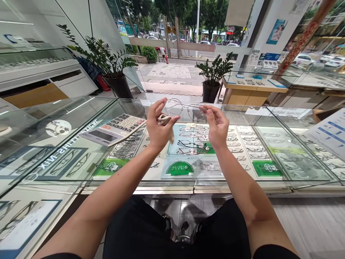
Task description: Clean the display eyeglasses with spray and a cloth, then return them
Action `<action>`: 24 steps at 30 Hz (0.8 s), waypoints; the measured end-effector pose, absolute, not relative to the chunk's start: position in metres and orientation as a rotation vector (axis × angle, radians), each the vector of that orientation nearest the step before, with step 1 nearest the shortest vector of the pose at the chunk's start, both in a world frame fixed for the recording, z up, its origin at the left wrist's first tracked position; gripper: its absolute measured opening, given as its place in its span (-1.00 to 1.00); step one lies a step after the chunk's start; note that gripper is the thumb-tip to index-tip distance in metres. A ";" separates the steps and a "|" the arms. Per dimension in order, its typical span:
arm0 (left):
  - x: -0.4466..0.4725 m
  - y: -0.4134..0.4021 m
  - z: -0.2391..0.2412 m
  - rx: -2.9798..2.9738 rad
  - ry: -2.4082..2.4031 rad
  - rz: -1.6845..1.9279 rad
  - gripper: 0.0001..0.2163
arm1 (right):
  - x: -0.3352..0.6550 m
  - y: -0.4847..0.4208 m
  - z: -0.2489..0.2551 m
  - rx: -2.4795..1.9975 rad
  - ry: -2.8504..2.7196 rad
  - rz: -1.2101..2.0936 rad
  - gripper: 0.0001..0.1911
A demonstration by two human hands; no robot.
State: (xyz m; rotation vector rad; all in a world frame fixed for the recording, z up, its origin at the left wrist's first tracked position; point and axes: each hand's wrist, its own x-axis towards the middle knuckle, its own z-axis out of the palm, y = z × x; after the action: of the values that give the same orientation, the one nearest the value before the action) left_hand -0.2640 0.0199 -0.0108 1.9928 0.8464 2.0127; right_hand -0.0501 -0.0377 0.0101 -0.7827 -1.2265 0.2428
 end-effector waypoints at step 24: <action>-0.262 0.009 0.002 1.814 0.619 1.843 -0.28 | -0.049 -0.039 0.012 -0.737 -1.148 0.416 -0.68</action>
State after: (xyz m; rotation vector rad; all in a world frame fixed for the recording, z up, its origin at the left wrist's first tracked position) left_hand -0.2618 0.0086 0.0015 1.8137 0.6186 1.8431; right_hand -0.0489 -0.0388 0.0115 -0.7366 -1.1476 0.4161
